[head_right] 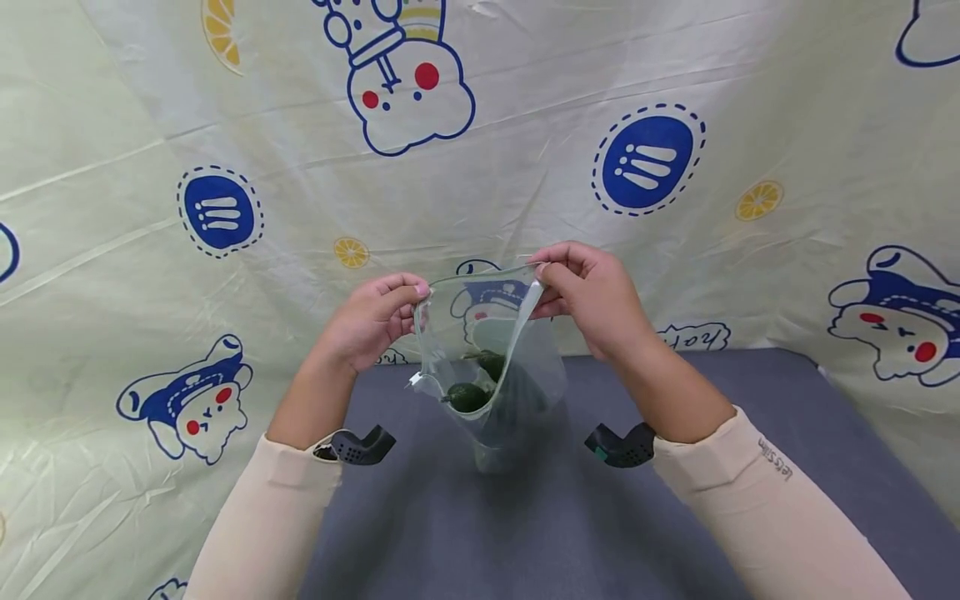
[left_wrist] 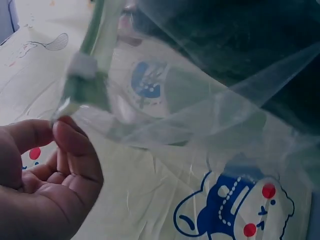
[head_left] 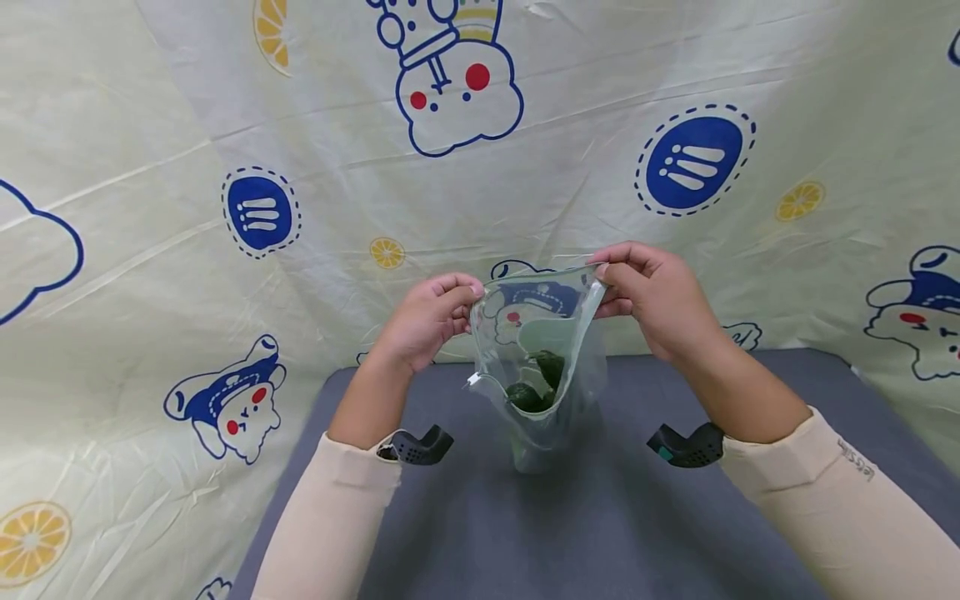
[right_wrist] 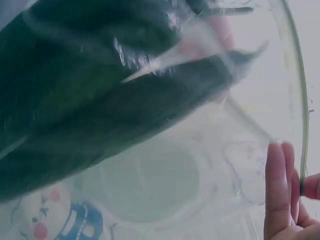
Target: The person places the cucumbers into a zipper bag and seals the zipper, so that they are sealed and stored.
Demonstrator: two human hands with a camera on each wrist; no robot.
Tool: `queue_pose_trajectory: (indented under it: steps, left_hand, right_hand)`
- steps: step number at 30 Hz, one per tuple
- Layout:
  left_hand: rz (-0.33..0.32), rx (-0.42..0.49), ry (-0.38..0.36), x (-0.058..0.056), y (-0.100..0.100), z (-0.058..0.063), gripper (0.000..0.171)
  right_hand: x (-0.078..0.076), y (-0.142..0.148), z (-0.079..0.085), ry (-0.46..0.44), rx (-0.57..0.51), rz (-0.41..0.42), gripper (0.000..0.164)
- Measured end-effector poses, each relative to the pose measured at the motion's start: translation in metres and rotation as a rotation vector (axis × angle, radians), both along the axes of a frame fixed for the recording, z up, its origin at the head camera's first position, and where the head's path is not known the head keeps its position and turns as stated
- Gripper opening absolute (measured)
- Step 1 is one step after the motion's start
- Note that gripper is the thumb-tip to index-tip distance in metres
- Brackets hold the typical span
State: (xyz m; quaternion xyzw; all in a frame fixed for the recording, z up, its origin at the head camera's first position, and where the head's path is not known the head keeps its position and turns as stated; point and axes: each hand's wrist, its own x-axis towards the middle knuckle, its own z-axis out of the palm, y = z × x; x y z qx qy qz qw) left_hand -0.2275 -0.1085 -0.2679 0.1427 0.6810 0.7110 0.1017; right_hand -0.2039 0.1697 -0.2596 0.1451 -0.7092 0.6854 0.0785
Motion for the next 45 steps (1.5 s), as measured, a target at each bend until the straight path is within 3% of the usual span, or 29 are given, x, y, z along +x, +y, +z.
queue_pose_trajectory:
  steps: [4, 11, 18, 25, 28, 32, 37, 41, 45]
  left_hand:
    - [-0.057, -0.149, 0.015, -0.004, 0.000, -0.003, 0.018]
    - [-0.134, -0.285, 0.037, -0.002, 0.003, -0.014, 0.013]
    - [-0.244, -0.226, 0.031, 0.000, -0.016, -0.026, 0.019]
    - [-0.322, -0.198, 0.069, 0.014, -0.046, -0.041, 0.047]
    - [-0.258, -0.104, 0.034, 0.017, -0.049, -0.053, 0.034]
    - [-0.087, 0.043, 0.002, 0.019, -0.048, -0.066, 0.026]
    - [0.114, 0.150, 0.052, 0.018, -0.040, -0.075, 0.025]
    - [0.230, 0.193, 0.103, 0.016, -0.034, -0.075, 0.026]
    - [0.305, 0.231, 0.159, 0.017, -0.025, -0.061, 0.015]
  right_hand:
    - [-0.002, -0.001, -0.001, -0.011, -0.053, -0.010, 0.016]
    - [-0.018, 0.010, -0.012, -0.023, -0.122, -0.025, 0.014]
    - [-0.023, 0.023, -0.018, -0.021, -0.143, -0.034, 0.014]
    - [-0.028, 0.032, -0.023, -0.047, -0.208, -0.018, 0.016]
    - [-0.031, 0.035, -0.025, -0.045, -0.230, -0.013, 0.019]
    - [-0.031, 0.039, -0.027, -0.034, -0.238, 0.011, 0.023]
    - [-0.027, 0.044, -0.031, 0.032, -0.212, 0.056, 0.023]
    - [-0.025, 0.046, -0.033, 0.109, -0.071, -0.053, 0.025]
    - [-0.025, 0.050, -0.029, 0.131, 0.117, -0.241, 0.028]
